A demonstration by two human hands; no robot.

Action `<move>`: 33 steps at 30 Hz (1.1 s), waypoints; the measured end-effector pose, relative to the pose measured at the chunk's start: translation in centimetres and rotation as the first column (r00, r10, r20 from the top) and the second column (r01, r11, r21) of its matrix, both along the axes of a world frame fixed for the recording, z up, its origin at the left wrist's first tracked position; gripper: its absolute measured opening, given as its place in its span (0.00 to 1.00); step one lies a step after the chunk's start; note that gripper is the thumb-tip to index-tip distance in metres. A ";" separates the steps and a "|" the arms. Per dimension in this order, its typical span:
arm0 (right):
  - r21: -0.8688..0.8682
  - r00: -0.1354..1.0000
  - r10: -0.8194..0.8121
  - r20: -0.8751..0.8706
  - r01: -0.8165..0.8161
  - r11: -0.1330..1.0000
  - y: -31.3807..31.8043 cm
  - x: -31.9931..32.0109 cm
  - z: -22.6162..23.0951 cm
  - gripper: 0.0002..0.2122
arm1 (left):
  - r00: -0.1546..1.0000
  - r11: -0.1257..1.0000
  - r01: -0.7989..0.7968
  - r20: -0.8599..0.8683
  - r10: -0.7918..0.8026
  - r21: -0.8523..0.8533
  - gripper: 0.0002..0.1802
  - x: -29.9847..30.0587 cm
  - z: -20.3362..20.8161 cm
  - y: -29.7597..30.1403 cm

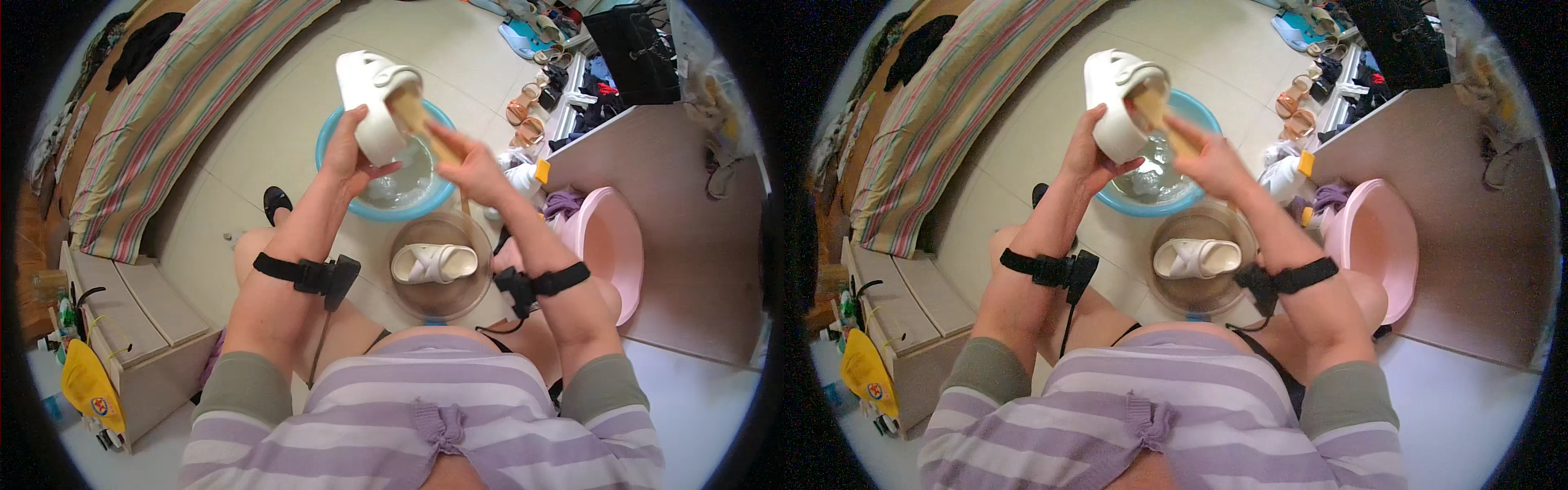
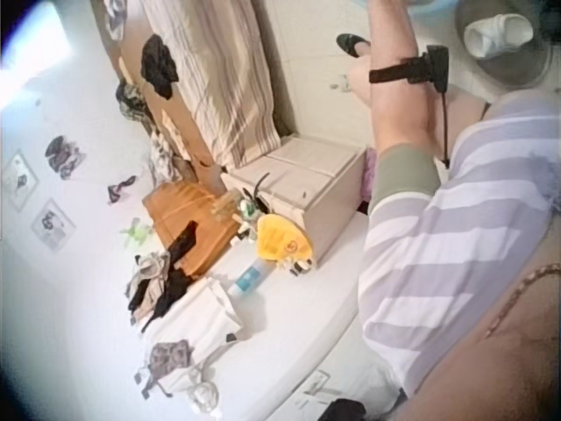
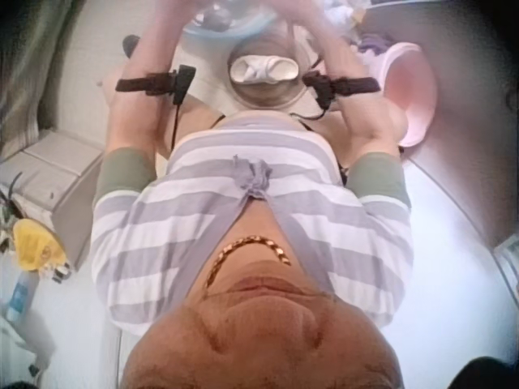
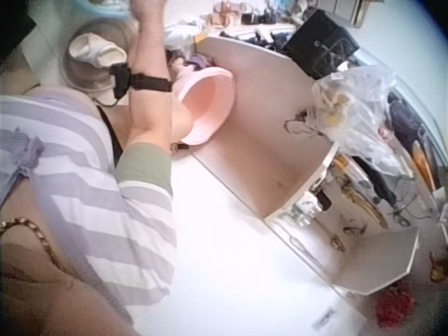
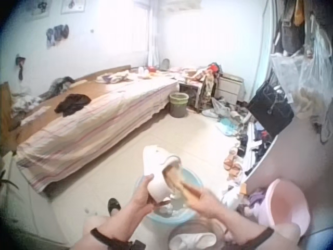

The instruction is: Scrubbing and washing a pair of white sandals in a bucket of water with a brush and sponge.

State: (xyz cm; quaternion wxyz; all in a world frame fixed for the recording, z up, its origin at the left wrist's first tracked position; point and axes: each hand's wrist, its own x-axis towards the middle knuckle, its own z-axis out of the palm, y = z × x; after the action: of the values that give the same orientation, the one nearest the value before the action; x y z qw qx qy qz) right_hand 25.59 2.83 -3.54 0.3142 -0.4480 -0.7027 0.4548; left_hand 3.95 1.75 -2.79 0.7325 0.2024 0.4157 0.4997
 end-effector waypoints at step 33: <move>-0.476 0.927 -0.082 -0.365 -0.111 0.873 -3.8 -3.1 4.6 0.28 | 0.989 0.993 -0.080 0.128 0.069 0.082 0.33 0.2 0.7 0.1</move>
State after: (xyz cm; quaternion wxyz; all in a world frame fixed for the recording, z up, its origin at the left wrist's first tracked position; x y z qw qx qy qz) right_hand 22.45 -0.93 1.02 0.3154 -0.4123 -0.4955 0.6964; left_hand 4.13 1.81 -2.12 0.7286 0.1867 0.3540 0.5559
